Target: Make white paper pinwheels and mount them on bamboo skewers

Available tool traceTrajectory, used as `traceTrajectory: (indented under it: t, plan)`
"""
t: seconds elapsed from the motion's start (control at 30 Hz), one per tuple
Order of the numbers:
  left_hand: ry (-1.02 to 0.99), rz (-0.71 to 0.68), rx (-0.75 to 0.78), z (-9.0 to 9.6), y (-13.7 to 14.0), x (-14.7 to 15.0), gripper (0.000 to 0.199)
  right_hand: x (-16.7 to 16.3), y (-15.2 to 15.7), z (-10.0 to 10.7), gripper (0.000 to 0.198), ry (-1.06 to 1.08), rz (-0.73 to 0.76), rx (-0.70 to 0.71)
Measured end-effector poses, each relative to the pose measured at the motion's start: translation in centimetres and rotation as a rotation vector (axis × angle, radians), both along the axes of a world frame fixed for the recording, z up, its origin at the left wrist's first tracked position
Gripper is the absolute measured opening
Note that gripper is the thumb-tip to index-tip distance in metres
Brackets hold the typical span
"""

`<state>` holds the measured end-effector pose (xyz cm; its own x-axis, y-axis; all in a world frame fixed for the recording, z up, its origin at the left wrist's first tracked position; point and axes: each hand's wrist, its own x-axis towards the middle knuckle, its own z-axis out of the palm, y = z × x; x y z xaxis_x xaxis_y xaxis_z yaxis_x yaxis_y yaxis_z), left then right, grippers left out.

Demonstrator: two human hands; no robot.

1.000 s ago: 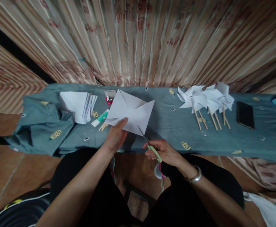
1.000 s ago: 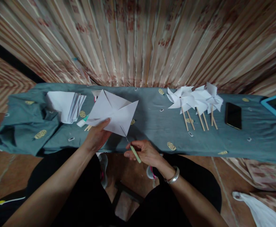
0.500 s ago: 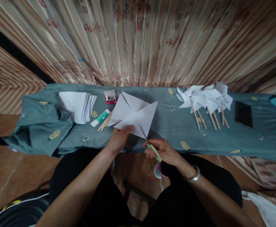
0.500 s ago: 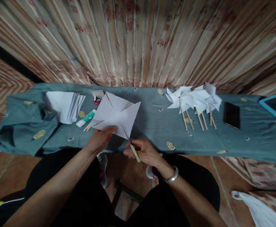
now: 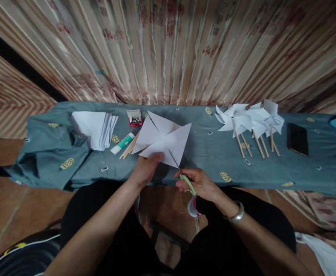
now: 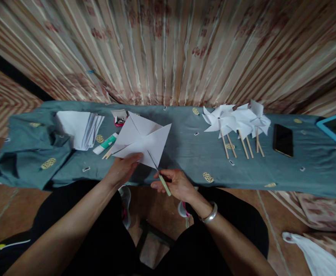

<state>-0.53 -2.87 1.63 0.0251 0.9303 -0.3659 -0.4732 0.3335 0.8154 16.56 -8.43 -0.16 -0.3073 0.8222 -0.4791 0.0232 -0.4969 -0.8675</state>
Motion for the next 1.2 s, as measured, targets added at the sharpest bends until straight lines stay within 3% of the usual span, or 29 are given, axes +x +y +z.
traceTrajectory:
  t: [0.2,0.57,0.8,1.2]
  plan:
    - [0.024,-0.08,0.015,-0.4,-0.3,0.0,0.032,0.2,-0.1,-0.2,0.048,-0.018,0.007,0.037]
    - [0.013,-0.054,0.05,-0.5,-0.2,0.2,0.045,0.1,0.1,-0.3,0.048,0.003,-0.03,0.018]
    - [0.047,-0.08,0.019,-0.8,-0.4,0.2,0.03,0.1,0.1,-0.5,0.048,-0.004,-0.057,-0.001]
    - [0.079,-0.117,0.017,-1.5,-0.5,0.2,0.024,-0.3,0.2,-0.1,0.048,0.035,-0.132,-0.062]
